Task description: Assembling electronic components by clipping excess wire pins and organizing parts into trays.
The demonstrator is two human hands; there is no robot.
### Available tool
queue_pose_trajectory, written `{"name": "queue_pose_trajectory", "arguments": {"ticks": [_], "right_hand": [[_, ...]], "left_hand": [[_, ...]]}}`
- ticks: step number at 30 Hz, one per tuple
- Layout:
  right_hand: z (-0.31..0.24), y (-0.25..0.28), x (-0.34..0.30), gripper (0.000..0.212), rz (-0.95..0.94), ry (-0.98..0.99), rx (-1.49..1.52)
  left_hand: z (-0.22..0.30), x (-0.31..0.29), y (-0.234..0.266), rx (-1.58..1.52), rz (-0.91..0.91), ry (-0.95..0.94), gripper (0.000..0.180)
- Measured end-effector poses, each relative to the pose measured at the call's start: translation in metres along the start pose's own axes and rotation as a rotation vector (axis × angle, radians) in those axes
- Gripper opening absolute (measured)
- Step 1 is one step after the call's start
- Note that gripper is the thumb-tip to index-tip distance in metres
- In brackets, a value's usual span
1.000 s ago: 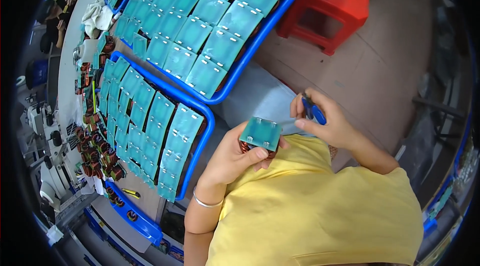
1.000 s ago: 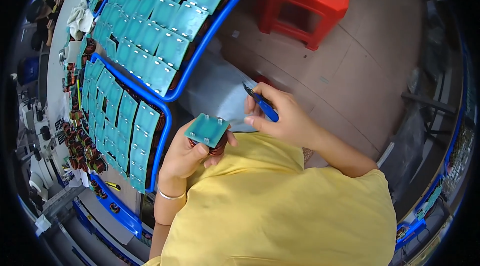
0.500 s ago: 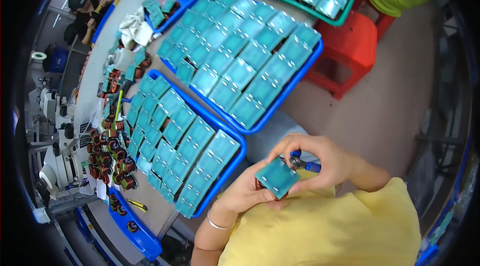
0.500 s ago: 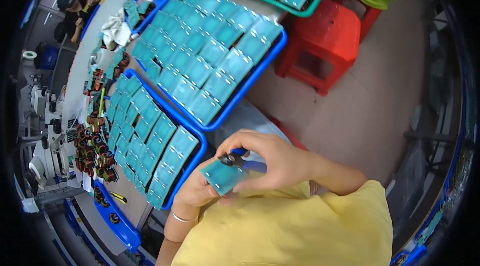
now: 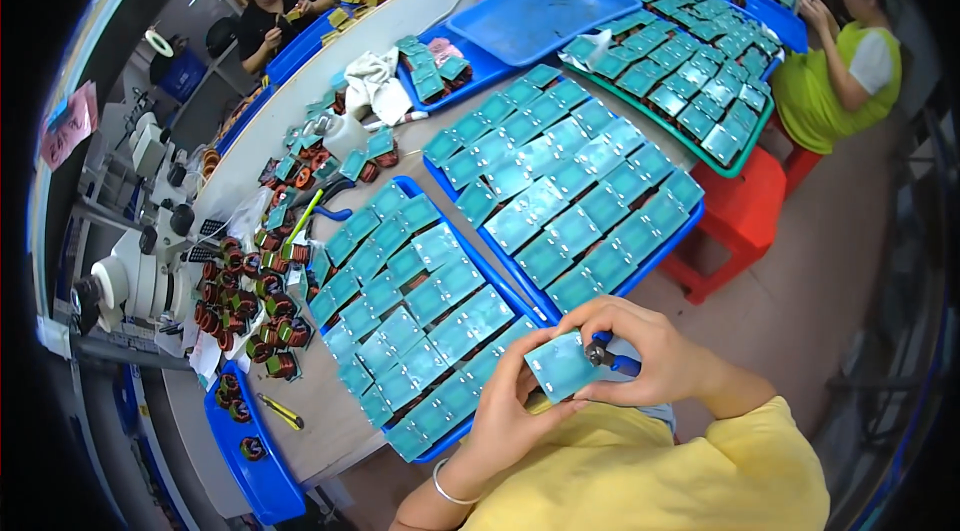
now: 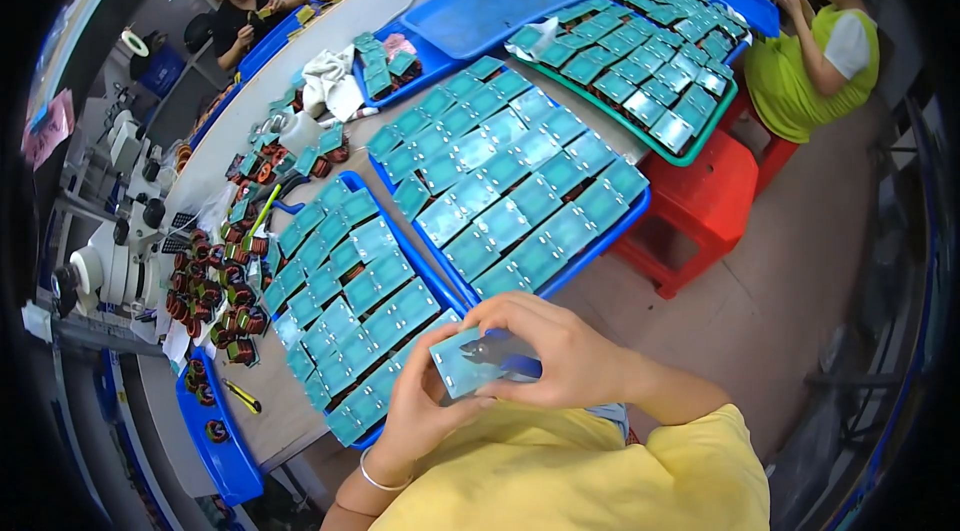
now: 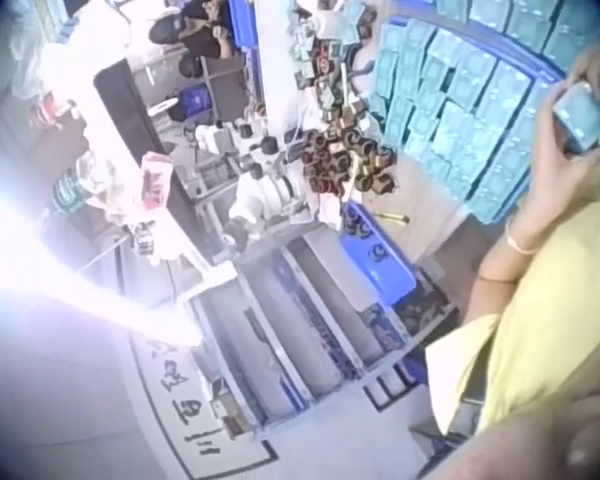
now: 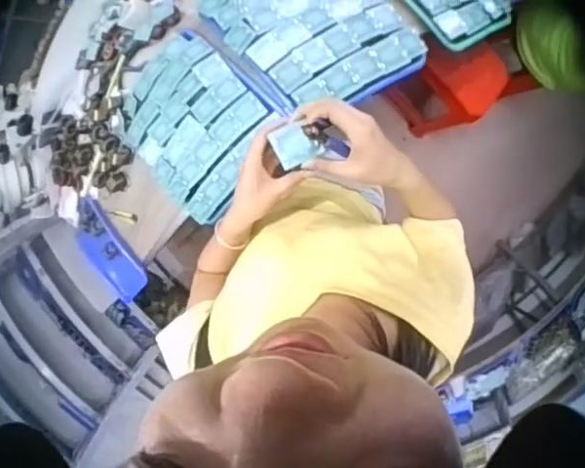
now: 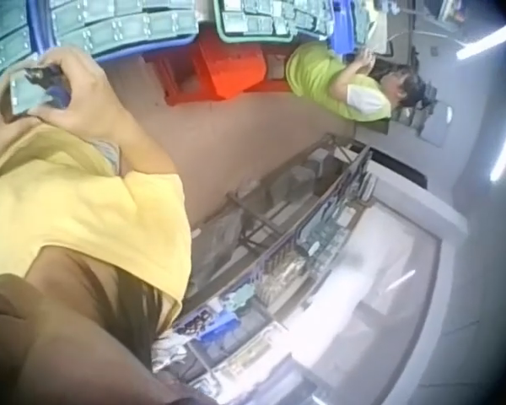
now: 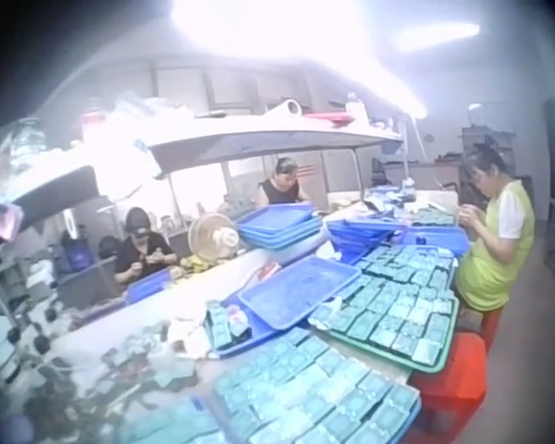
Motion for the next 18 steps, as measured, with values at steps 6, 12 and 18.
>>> {"name": "queue_pose_trajectory", "arguments": {"ticks": [6,12,18], "right_hand": [[-0.014,-0.02,0.029,0.045,-0.158,0.066,-0.157],[-0.016,-0.024,0.039,0.046,-0.094,0.011,-0.174],[-0.001,0.012,0.051,0.052,0.117,-0.112,-0.263]], "left_hand": [[0.011,-0.006,0.031,0.368,0.096,-0.193,0.066],[0.03,-0.005,0.045,0.491,0.069,-0.209,0.07],[0.05,0.027,0.076,1.088,0.029,-0.519,0.076]]}}
Point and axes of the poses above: each hand's wrist, its own x-axis towards the middle knuckle, its own y-axis out of the back of the hand, z = x × y, the point moved 6 cm from there along x, towards the middle knuckle, and after that the axes turned 5 degrees about -y, right-handed, at the moved point
